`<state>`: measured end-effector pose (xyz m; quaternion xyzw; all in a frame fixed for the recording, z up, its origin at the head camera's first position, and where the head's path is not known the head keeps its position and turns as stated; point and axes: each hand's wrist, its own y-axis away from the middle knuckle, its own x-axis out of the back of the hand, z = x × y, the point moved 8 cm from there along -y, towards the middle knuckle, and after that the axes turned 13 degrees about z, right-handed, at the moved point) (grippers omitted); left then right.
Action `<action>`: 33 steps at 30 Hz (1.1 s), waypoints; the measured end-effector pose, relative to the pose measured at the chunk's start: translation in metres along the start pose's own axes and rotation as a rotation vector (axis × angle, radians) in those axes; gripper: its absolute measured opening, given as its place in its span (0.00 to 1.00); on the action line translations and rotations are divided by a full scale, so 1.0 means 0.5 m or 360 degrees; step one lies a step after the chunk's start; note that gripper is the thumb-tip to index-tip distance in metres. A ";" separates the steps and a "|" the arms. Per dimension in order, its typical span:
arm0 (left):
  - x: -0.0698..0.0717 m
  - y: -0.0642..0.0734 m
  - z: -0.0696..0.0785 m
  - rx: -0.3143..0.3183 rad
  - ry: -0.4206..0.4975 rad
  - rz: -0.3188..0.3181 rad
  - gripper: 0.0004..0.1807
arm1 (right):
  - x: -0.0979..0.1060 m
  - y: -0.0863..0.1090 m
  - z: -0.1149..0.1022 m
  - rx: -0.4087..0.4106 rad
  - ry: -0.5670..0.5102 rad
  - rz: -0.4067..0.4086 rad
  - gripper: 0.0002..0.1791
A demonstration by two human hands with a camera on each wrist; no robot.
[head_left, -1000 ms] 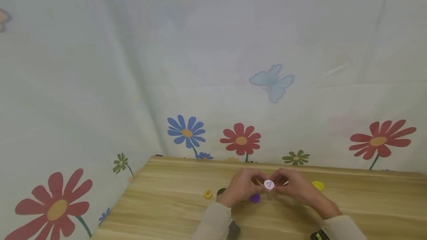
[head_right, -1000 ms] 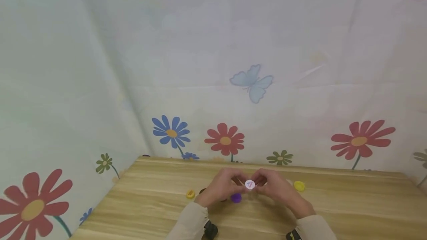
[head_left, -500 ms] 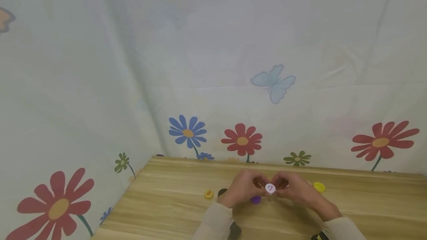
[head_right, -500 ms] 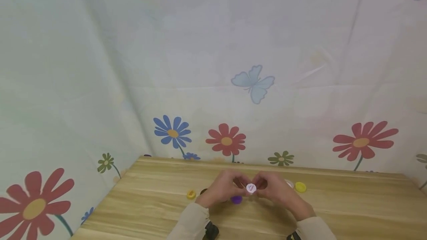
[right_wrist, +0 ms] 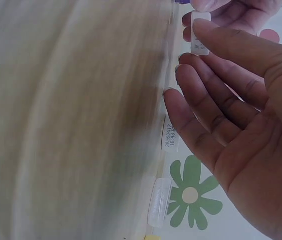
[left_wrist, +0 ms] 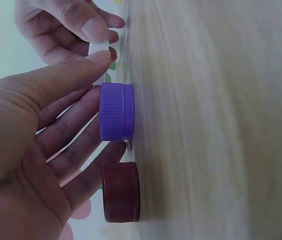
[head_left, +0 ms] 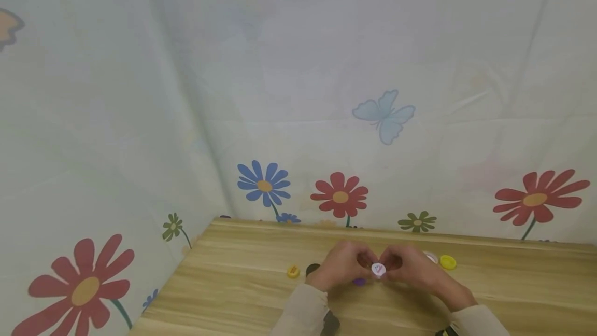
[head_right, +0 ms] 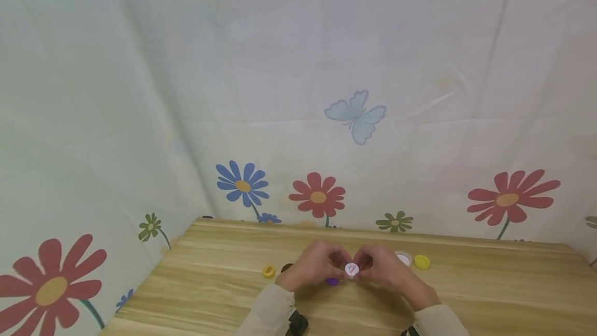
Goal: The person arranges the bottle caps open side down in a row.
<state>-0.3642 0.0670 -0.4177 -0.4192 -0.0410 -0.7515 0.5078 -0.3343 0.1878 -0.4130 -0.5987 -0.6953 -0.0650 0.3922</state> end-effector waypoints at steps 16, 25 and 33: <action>-0.009 0.005 -0.009 0.0076 -0.0033 -0.0065 0.11 | -0.009 0.003 -0.002 -0.0030 -0.0027 -0.0034 0.12; -0.010 0.007 -0.006 0.0061 -0.0091 -0.0083 0.10 | -0.012 0.006 -0.001 -0.0042 -0.0026 -0.0053 0.12; -0.011 0.008 0.000 0.0037 -0.0121 -0.0106 0.10 | -0.012 0.009 -0.003 -0.0042 0.0012 -0.0066 0.12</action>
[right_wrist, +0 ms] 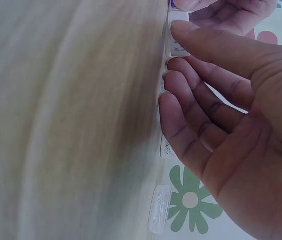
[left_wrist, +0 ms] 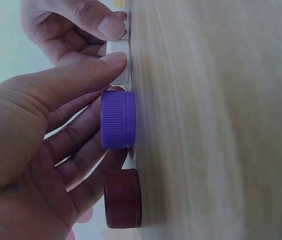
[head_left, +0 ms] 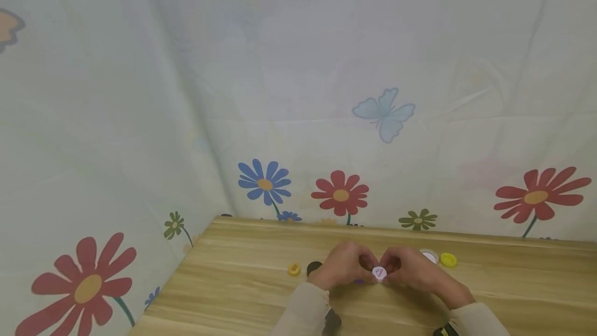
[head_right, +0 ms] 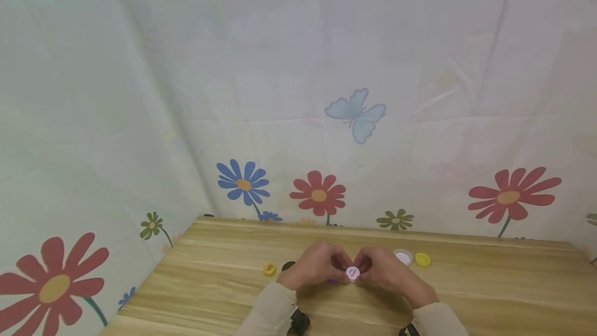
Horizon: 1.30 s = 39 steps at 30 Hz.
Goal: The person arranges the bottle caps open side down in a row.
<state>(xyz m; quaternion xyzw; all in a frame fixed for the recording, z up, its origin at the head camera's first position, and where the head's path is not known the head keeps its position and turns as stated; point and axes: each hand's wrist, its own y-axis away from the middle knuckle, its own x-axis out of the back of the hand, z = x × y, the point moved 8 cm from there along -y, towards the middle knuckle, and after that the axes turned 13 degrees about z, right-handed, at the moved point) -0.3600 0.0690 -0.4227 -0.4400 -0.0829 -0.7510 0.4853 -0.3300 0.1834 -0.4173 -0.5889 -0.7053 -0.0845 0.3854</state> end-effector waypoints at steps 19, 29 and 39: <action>0.005 0.000 0.002 0.0057 0.0043 -0.0037 0.09 | 0.009 0.003 -0.001 -0.0037 0.0049 0.0001 0.12; 0.005 -0.022 0.008 0.0035 0.0042 0.0129 0.12 | 0.061 0.004 0.008 -0.0003 0.0066 0.0201 0.11; -0.008 -0.043 0.025 0.0044 0.0033 0.0287 0.19 | 0.110 0.016 0.024 0.0000 0.0218 0.0409 0.12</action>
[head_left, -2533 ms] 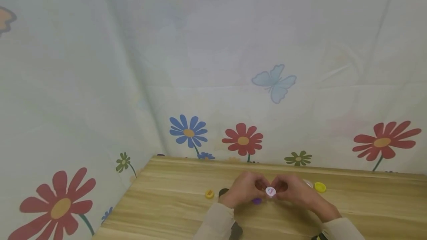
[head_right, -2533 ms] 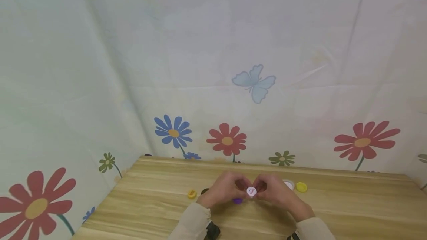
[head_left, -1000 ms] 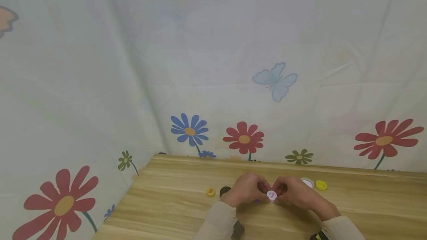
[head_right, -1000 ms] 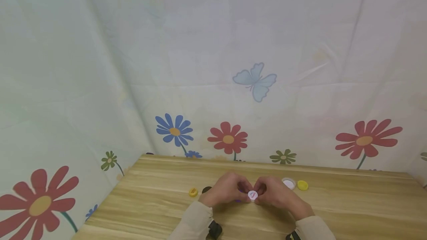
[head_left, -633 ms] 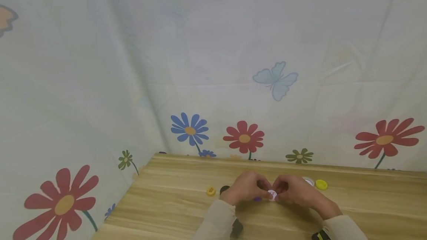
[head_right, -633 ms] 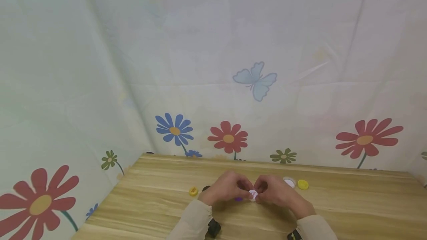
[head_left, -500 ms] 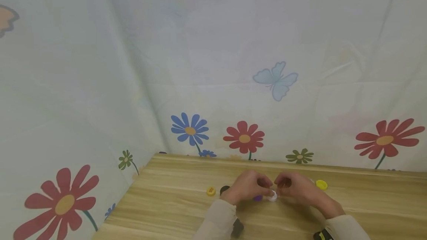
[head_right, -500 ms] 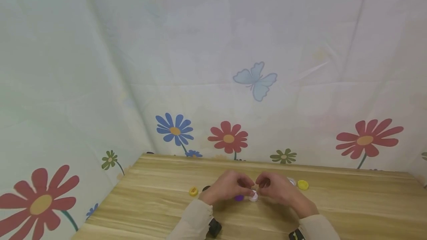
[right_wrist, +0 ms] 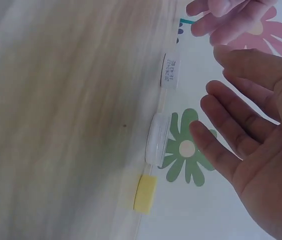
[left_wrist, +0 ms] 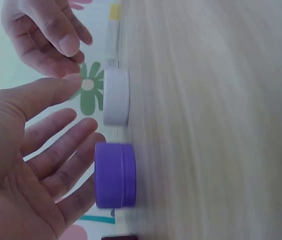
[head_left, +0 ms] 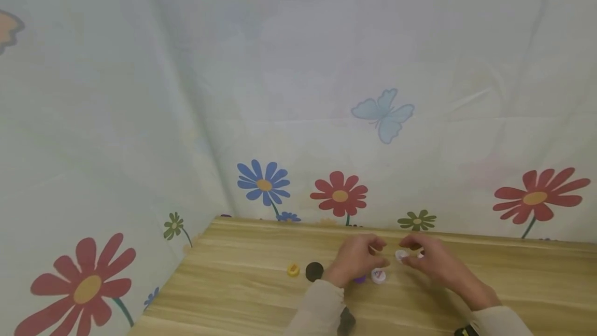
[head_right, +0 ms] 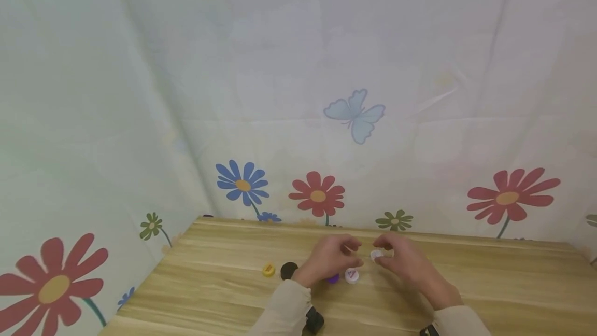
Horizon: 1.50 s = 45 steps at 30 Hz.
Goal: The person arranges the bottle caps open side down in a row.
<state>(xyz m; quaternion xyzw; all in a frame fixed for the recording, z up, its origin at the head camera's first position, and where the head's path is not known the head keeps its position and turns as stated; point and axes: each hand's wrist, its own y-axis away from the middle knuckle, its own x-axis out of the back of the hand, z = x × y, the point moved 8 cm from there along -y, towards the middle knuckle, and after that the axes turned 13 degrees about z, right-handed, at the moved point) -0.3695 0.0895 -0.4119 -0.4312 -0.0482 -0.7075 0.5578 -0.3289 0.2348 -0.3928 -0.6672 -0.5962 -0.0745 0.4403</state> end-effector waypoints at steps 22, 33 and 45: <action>-0.055 -0.023 0.000 0.0155 -0.0004 -0.0024 0.17 | -0.005 -0.012 0.037 0.0110 0.0194 -0.0048 0.15; -0.069 -0.019 0.000 0.0195 0.0043 -0.0047 0.11 | -0.026 -0.011 0.039 0.0184 0.0173 -0.0071 0.11; -0.063 -0.018 0.011 0.0115 0.0045 -0.0041 0.10 | -0.030 -0.014 0.034 0.0131 0.0188 -0.0107 0.09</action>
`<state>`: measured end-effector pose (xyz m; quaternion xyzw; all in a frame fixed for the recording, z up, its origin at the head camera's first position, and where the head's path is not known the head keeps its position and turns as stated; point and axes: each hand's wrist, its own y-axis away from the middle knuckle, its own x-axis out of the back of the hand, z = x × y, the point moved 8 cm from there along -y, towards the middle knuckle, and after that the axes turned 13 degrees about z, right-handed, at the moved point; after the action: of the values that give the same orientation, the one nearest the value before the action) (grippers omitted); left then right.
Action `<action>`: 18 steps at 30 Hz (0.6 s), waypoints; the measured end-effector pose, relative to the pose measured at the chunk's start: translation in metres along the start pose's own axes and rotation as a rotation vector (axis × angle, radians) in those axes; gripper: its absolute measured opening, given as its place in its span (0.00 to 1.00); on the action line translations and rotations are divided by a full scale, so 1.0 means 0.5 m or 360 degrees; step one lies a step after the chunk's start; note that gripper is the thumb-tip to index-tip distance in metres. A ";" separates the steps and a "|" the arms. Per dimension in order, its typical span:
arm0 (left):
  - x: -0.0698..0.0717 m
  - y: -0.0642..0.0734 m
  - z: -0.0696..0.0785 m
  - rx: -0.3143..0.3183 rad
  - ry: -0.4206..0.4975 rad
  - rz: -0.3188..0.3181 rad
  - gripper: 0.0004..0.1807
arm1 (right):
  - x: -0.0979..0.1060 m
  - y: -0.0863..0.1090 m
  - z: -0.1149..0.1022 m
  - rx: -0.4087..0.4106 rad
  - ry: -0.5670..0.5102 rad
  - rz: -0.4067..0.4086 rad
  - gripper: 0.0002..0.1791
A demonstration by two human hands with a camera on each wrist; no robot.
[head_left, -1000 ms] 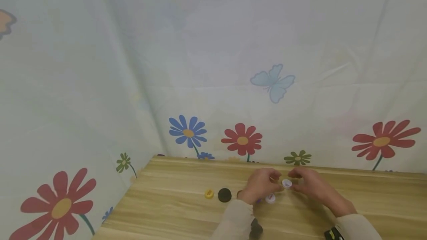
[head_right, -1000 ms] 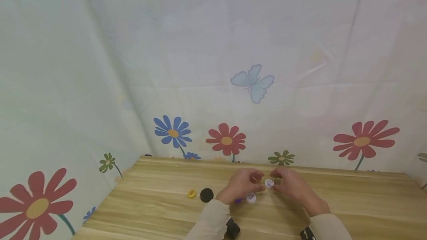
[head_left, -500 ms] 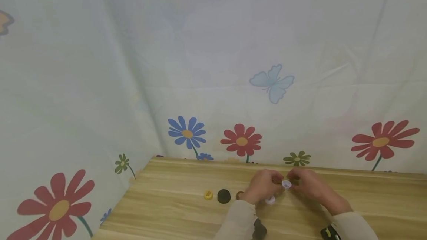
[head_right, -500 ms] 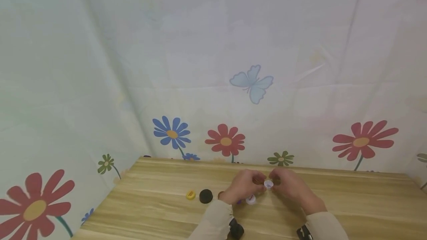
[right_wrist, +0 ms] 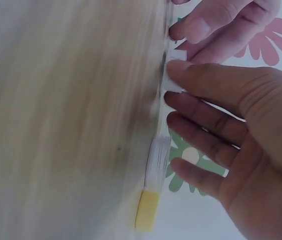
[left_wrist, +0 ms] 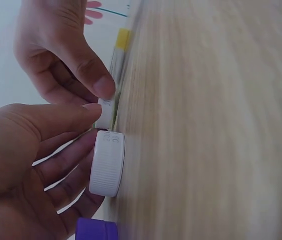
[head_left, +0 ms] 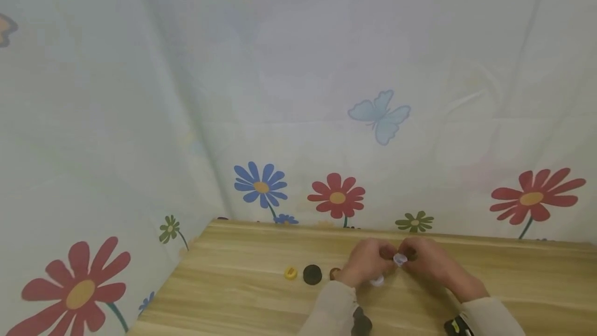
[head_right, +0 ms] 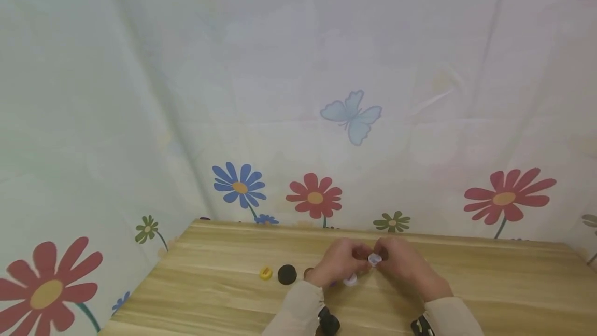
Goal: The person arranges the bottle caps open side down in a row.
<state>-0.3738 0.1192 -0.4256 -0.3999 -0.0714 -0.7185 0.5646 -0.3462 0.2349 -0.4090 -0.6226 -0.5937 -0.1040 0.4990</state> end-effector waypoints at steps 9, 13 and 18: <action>0.016 -0.003 0.007 -0.0086 0.0095 0.0055 0.11 | 0.023 0.001 -0.014 -0.0005 -0.0116 0.0027 0.07; 0.026 -0.001 0.010 -0.0123 0.0051 0.0117 0.11 | 0.033 0.004 -0.020 -0.0014 -0.0178 0.0018 0.05; 0.039 0.001 0.014 -0.0125 0.0076 0.0163 0.08 | 0.043 0.000 -0.026 -0.0099 -0.0212 0.0020 0.06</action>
<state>-0.3708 0.1082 -0.4084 -0.4077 -0.0089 -0.7002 0.5860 -0.3342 0.2388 -0.3874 -0.6471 -0.6181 -0.0776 0.4395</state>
